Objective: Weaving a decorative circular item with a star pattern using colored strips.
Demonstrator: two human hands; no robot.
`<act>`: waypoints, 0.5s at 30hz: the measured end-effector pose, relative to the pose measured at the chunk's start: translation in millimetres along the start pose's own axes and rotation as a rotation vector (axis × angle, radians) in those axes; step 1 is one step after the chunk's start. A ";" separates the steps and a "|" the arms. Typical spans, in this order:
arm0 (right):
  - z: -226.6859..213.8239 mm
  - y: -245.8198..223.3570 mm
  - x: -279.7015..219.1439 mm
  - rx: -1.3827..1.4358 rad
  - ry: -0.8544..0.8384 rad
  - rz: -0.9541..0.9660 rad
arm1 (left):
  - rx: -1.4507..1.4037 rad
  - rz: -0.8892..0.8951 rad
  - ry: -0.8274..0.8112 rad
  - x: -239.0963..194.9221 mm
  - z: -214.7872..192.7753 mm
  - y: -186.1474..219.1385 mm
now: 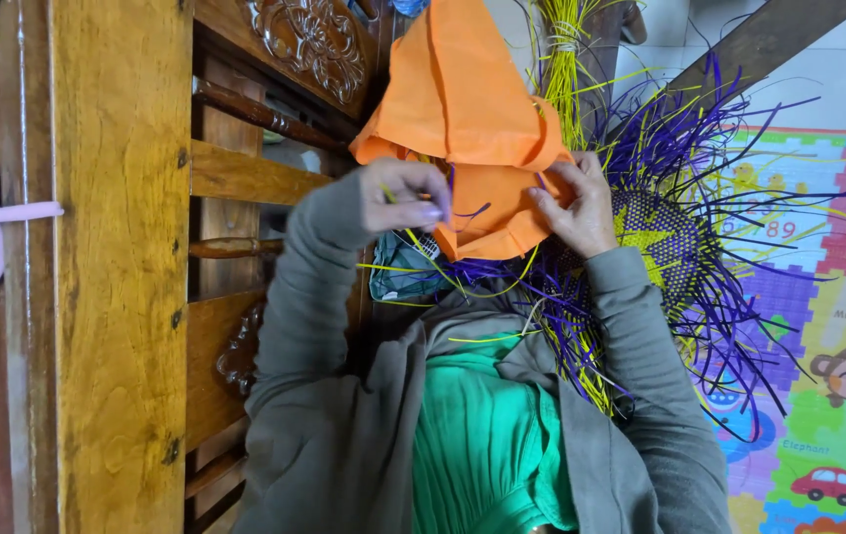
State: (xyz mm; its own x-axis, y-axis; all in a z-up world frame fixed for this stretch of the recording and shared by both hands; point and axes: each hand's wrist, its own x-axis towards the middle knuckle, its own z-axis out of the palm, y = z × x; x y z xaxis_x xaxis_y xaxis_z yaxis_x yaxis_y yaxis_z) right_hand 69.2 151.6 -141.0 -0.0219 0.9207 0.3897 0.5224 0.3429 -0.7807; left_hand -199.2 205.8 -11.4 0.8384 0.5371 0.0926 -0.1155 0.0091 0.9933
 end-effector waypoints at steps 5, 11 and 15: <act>-17.9 -56.4 13.5 0.002 0.021 -0.118 | 0.017 -0.120 0.124 18.6 32.3 -50.8; -15.5 -56.0 -7.5 0.495 -0.302 0.080 | 0.091 -0.112 0.187 32.4 39.2 -88.6; -17.0 -31.9 -13.0 0.960 -0.054 0.330 | 0.164 -0.167 0.194 22.7 20.5 -73.7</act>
State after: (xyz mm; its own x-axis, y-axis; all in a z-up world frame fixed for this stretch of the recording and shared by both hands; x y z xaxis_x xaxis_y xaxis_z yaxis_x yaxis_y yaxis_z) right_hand 67.2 125.5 -112.9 -0.0514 0.9955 0.0801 -0.3957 0.0534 -0.9168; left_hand -160.7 200.1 -81.1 0.7197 0.6906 -0.0720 0.1158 -0.0172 0.9931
